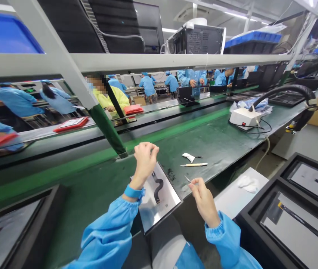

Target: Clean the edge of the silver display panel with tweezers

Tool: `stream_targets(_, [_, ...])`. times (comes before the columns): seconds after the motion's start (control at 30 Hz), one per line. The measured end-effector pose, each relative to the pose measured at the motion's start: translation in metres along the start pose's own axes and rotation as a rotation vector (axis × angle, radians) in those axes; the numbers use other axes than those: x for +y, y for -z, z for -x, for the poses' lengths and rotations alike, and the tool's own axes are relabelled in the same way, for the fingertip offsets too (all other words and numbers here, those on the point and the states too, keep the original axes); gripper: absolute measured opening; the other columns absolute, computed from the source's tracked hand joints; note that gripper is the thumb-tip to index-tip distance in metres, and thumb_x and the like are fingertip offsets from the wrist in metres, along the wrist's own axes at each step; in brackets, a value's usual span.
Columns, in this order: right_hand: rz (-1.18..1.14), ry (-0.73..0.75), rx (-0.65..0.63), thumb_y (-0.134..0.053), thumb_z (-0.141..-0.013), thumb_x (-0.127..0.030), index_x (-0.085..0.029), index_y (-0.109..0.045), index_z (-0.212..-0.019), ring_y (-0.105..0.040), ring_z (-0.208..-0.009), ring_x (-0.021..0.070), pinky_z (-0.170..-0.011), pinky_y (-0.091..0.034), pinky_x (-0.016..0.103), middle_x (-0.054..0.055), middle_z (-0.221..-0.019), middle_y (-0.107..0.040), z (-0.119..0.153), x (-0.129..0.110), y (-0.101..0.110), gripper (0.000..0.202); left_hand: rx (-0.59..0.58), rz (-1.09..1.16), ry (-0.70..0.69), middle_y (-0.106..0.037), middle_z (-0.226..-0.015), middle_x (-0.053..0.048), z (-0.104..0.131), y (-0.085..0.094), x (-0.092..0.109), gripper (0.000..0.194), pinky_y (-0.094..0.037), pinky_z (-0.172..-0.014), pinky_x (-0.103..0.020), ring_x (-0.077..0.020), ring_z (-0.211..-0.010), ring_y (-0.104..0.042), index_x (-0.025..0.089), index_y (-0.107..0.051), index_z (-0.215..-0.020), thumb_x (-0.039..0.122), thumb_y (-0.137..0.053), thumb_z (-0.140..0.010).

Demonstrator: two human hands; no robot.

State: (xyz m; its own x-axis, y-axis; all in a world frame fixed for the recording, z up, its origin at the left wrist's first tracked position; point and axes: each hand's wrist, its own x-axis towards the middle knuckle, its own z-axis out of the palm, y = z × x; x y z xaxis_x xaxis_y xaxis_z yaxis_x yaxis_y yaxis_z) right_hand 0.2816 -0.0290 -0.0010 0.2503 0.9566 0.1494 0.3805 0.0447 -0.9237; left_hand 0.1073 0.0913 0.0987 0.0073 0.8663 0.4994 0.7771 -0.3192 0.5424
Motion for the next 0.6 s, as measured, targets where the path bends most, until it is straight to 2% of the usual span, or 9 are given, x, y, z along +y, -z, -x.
stream_targets(0.13, [0.026, -0.015, 0.03, -0.038, -0.09, -0.064, -0.026, -0.048, -0.086, -0.048, -0.05, 0.0174, -0.053, -0.035, 0.028, -0.007, -0.054, -0.047, 0.008, 0.012, 0.008, 0.04, 0.09, -0.068, 0.094, -0.054, -0.111, -0.014, -0.03, 0.005, -0.015, 0.016, -0.039, -0.091, -0.048, -0.0337, -0.113, -0.044, 0.02, -0.061, -0.088, 0.019, -0.047, -0.095])
stream_targets(0.23, [0.054, -0.021, 0.049, -0.038, -0.09, -0.066, -0.026, -0.048, -0.084, -0.053, -0.054, 0.0187, -0.057, -0.039, 0.03, -0.004, -0.059, -0.053, 0.013, 0.018, 0.012, 0.042, 0.083, -0.106, 0.112, -0.054, -0.112, -0.016, -0.041, 0.005, -0.022, 0.02, -0.038, -0.091, -0.052, -0.0362, -0.115, -0.042, 0.019, -0.062, -0.09, 0.019, -0.043, -0.096])
stream_targets(0.3, [0.074, -0.021, 0.051, -0.038, -0.09, -0.068, -0.026, -0.049, -0.084, -0.055, -0.055, 0.0192, -0.056, -0.04, 0.03, -0.003, -0.06, -0.055, 0.014, 0.02, 0.015, 0.043, 0.006, -0.116, 0.05, -0.057, -0.108, -0.013, -0.038, -0.001, -0.021, 0.02, -0.038, -0.091, -0.051, -0.0347, -0.113, -0.045, 0.02, -0.063, -0.087, 0.022, -0.046, -0.096])
stream_targets(0.43, [0.117, 0.008, 0.036, -0.037, -0.092, -0.068, -0.027, -0.052, -0.081, -0.057, -0.056, 0.0196, -0.055, -0.04, 0.029, -0.002, -0.061, -0.059, 0.01, 0.017, 0.013, 0.045, -0.255, -0.117, -0.15, -0.064, -0.093, -0.006, -0.014, -0.025, -0.018, 0.016, -0.042, -0.092, -0.047, -0.0284, -0.105, -0.054, 0.021, -0.065, -0.077, 0.027, -0.062, -0.092])
stream_targets(0.5, [0.145, 0.03, 0.023, -0.037, -0.092, -0.067, -0.026, -0.053, -0.08, -0.057, -0.055, 0.0193, -0.055, -0.04, 0.029, -0.002, -0.059, -0.058, 0.005, 0.014, 0.01, 0.045, -0.361, -0.121, -0.21, -0.065, -0.102, -0.006, -0.001, -0.037, -0.019, 0.012, -0.047, -0.091, -0.046, -0.0254, -0.104, -0.058, 0.019, -0.067, -0.093, 0.031, -0.065, -0.092])
stream_targets(0.6, [0.189, 0.068, 0.004, -0.037, -0.093, -0.065, -0.026, -0.055, -0.08, -0.059, -0.054, 0.0186, -0.055, -0.042, 0.028, -0.003, -0.057, -0.059, -0.004, 0.011, 0.004, 0.045, -0.467, -0.103, -0.258, -0.061, -0.121, -0.008, 0.011, -0.046, -0.023, 0.03, -0.053, -0.089, -0.044, -0.0225, -0.103, -0.063, 0.016, -0.06, -0.119, 0.035, -0.062, -0.095])
